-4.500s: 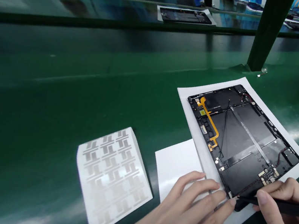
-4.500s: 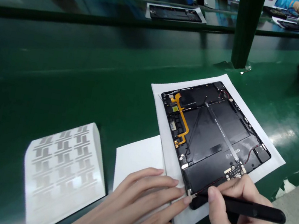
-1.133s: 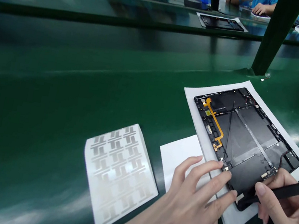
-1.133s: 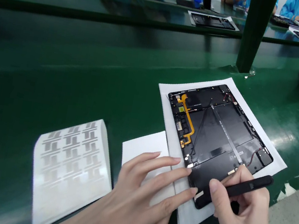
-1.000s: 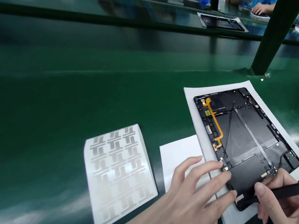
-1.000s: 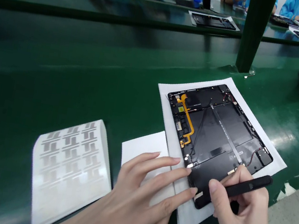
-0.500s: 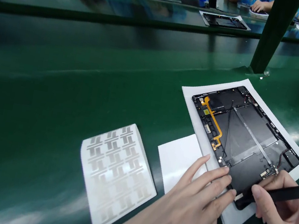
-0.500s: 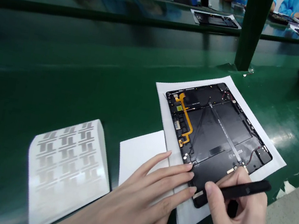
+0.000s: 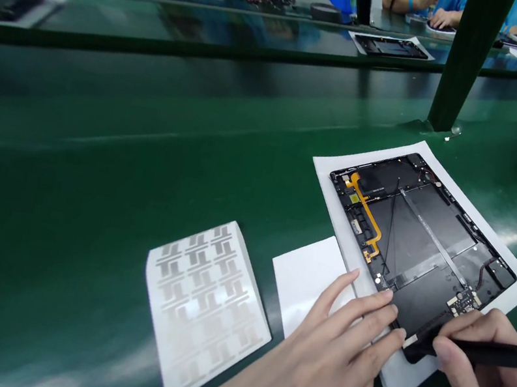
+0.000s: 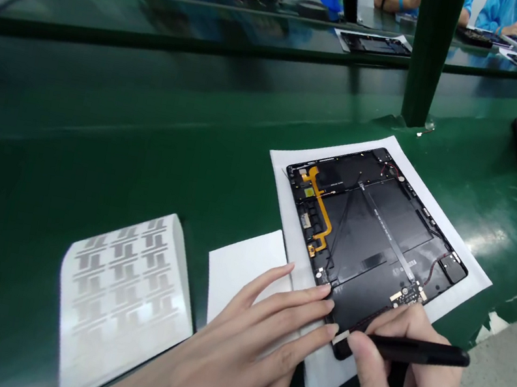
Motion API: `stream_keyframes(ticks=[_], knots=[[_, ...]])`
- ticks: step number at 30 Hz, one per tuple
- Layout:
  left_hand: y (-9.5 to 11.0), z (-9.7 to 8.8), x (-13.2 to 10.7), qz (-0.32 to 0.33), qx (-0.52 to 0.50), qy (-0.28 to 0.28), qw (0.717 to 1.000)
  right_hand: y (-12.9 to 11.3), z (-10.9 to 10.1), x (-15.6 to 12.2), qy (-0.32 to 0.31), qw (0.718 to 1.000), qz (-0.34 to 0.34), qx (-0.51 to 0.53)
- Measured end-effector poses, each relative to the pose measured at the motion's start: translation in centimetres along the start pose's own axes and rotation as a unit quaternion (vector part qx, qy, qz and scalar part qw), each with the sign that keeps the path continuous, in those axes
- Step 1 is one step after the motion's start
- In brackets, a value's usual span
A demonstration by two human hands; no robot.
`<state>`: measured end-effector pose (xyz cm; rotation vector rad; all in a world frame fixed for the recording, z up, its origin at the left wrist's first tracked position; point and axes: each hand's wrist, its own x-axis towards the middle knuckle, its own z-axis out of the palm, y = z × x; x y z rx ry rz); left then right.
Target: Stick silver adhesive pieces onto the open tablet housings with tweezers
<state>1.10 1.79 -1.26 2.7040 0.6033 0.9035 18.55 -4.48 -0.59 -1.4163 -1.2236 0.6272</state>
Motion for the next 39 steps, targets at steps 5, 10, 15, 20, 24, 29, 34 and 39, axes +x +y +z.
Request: stream_keyframes(ticks=[5,10,15,20,24,29,34,39], knots=[[-0.2,-0.6,-0.2,0.024,0.021,-0.019,0.999,0.1,-0.6,0.1,-0.045,0.999,0.002,-0.003],[-0.2,-1.4,0.4,0.037,0.018,-0.047,0.998,0.1,-2.5,1.9,-0.177,0.982,-0.058,-0.027],[-0.1,-1.0,0.1,0.027,0.019,-0.049,0.998,-0.1,-3.1,3.3,-0.259,0.963,-0.073,-0.002],[-0.3,-1.3,0.1,0.035,0.031,-0.051,0.998,0.0,-2.8,3.5,-0.258,0.962,-0.086,-0.029],[-0.2,-2.3,1.0,0.055,0.047,-0.112,0.991,-0.3,-2.4,3.5,-0.265,0.959,-0.092,-0.049],[-0.1,-2.1,0.9,0.05,0.057,-0.109,0.991,-0.6,-2.1,3.1,-0.258,0.958,-0.101,-0.074],[-0.1,-1.8,0.4,0.048,0.06,-0.123,0.989,-0.3,-2.5,2.7,-0.202,0.978,-0.046,-0.03],[-1.1,-1.5,0.3,-0.012,0.04,-0.162,0.986,-0.1,-2.6,2.6,-0.151,0.988,-0.028,0.001]])
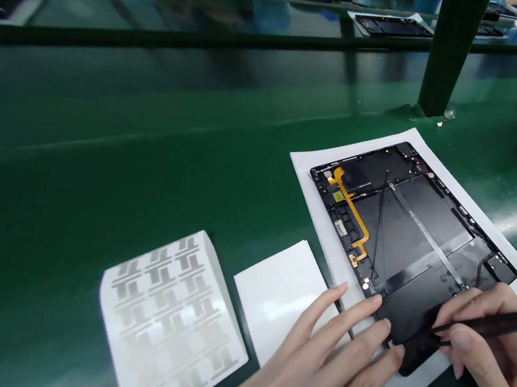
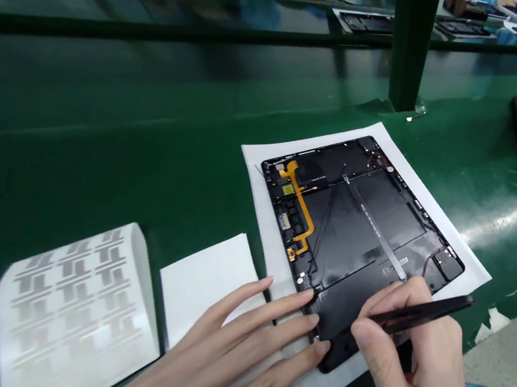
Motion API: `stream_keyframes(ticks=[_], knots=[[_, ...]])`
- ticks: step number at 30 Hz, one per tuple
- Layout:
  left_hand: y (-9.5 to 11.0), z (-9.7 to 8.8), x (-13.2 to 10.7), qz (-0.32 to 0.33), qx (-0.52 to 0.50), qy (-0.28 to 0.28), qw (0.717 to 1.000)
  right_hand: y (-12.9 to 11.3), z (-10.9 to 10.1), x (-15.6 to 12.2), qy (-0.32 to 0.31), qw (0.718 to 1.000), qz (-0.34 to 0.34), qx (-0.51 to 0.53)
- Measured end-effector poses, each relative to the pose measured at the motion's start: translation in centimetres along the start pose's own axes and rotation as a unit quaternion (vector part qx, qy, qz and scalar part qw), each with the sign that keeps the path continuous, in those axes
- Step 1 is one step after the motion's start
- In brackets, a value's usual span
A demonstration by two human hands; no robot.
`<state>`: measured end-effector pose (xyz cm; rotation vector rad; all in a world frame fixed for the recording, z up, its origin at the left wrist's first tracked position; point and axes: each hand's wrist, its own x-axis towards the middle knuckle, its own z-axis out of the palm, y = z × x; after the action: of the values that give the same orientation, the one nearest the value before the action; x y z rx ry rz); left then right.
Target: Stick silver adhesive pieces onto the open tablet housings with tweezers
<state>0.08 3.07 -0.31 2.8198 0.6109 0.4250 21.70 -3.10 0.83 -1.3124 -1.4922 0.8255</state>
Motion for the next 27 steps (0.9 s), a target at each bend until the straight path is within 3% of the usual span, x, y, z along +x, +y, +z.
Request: stream_keyframes(ticks=[5,10,13,15,17,21,24,27], knots=[[-1.5,0.2,1.1,-0.043,-0.036,-0.029,0.998,0.2,0.2,0.3,0.0,1.0,-0.017,0.004],[-2.3,-3.1,4.3,-0.055,-0.08,-0.059,0.993,0.6,0.5,0.4,0.027,1.0,-0.008,0.012],[-5.2,-5.5,7.3,-0.141,-0.124,-0.087,0.978,0.8,0.8,0.3,0.065,0.997,0.023,0.026],[-8.6,-6.4,9.0,-0.203,-0.086,-0.033,0.975,1.0,1.1,0.1,0.094,0.994,0.048,0.041],[-12.2,-6.4,10.0,-0.262,-0.063,0.002,0.963,1.2,1.4,0.0,0.112,0.99,0.068,0.054],[-17.3,-5.0,9.3,-0.323,-0.103,-0.011,0.941,2.0,2.0,-0.1,0.118,0.987,0.091,0.054],[-17.9,-4.2,8.3,-0.316,-0.173,-0.022,0.933,2.5,2.1,-0.1,0.134,0.985,0.104,0.039],[-17.0,-4.1,8.1,-0.299,-0.246,0.008,0.922,2.9,1.6,0.1,0.146,0.983,0.111,0.03]])
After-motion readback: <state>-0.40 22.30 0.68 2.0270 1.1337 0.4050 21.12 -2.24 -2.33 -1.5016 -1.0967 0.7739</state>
